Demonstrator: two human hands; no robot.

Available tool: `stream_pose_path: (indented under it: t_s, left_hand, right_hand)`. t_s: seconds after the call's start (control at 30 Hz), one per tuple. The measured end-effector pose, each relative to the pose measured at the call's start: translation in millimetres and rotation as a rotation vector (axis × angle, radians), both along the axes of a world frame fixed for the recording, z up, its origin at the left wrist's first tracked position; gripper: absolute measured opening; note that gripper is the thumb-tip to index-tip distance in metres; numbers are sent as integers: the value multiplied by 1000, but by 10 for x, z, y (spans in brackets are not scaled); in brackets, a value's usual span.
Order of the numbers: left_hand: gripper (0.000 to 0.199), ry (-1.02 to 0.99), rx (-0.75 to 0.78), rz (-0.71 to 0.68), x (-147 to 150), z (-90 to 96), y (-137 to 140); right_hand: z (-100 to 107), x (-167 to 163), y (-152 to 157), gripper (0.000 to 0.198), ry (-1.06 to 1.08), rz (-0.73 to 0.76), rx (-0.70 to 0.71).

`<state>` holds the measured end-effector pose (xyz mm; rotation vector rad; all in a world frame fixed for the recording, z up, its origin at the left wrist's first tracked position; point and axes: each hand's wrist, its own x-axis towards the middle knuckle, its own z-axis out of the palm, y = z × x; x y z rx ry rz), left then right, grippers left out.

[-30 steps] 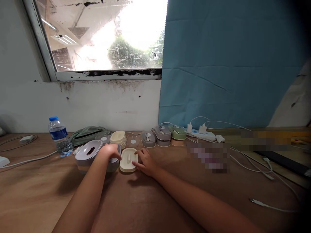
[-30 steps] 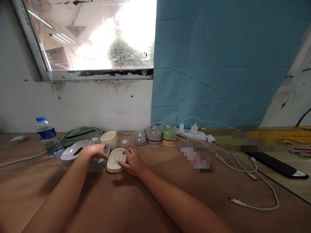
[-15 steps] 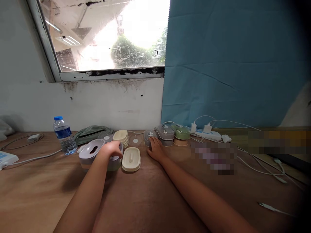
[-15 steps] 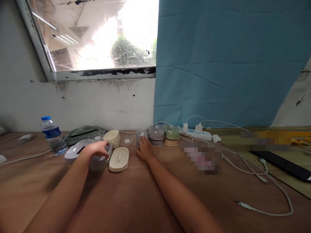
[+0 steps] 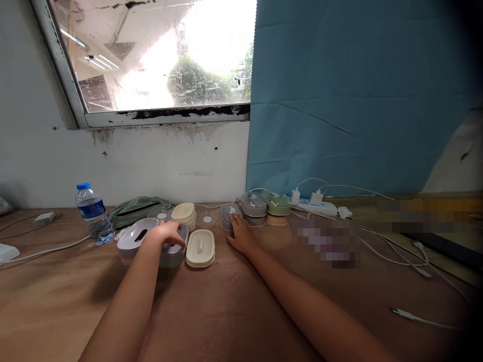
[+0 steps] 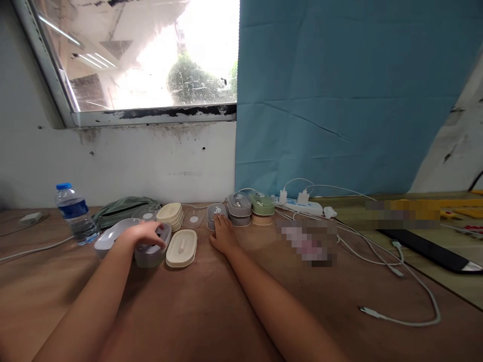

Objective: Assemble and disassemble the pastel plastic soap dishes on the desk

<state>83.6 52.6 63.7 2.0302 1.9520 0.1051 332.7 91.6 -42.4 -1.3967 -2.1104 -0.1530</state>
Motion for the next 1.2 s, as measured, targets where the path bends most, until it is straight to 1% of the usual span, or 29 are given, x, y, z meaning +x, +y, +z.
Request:
stream_pose_path:
  t_s: [0.1,0.23,0.37,0.5,0.57,0.63,0.67,0.77,0.83,0.93,1.03,1.13,1.2]
  left_hand:
    - [66,81,-39,13,-4,11,-6]
    - [69,135,-56,14,15,42,-23]
    - [62,161,-20,-10,58,66,-20]
    - [59,163,46,-67,186,123,-82]
    - [59,133,67,-128,269,184,-162]
    - [62,44,57,-239,346,269,-270]
    - [63,-16,47,-307,383,316,-331]
    - [62,-168,43,-495,507,443,-519]
    - [63,-225,59,-583,625,475,-628]
    - [71,-260,61,-677,855,393,-733]
    - [81,-212,-5,-760,1079,195,-757]
    - [86,-133,-101,-797,1226,-4,-742]
    - [92,-113,-147,-803,1282,-95,-745]
  right_hand:
    - [21,10,-165,64,-5,10,-3]
    - [30,87,-404,65,-3,59,-6]
    - [47,245,-633,65,-2,160,-27]
    - [105,450,-904,65,-9,236,-62]
    - [142,560,-1056,59,-3,262,-68]
    - [180,668,-1197,48,9,274,-66]
    - [200,718,-1255,46,21,272,-66]
    - [265,844,-1365,40,81,254,-66]
    - [310,905,-1385,36,122,257,-77]
    - [368,976,-1375,43,143,367,-124]
    - [399,1032,-1362,47,131,522,-159]
    - [391,1060,-1364,51,163,622,-172]
    - [373,1054,-1369,53,202,650,-174]
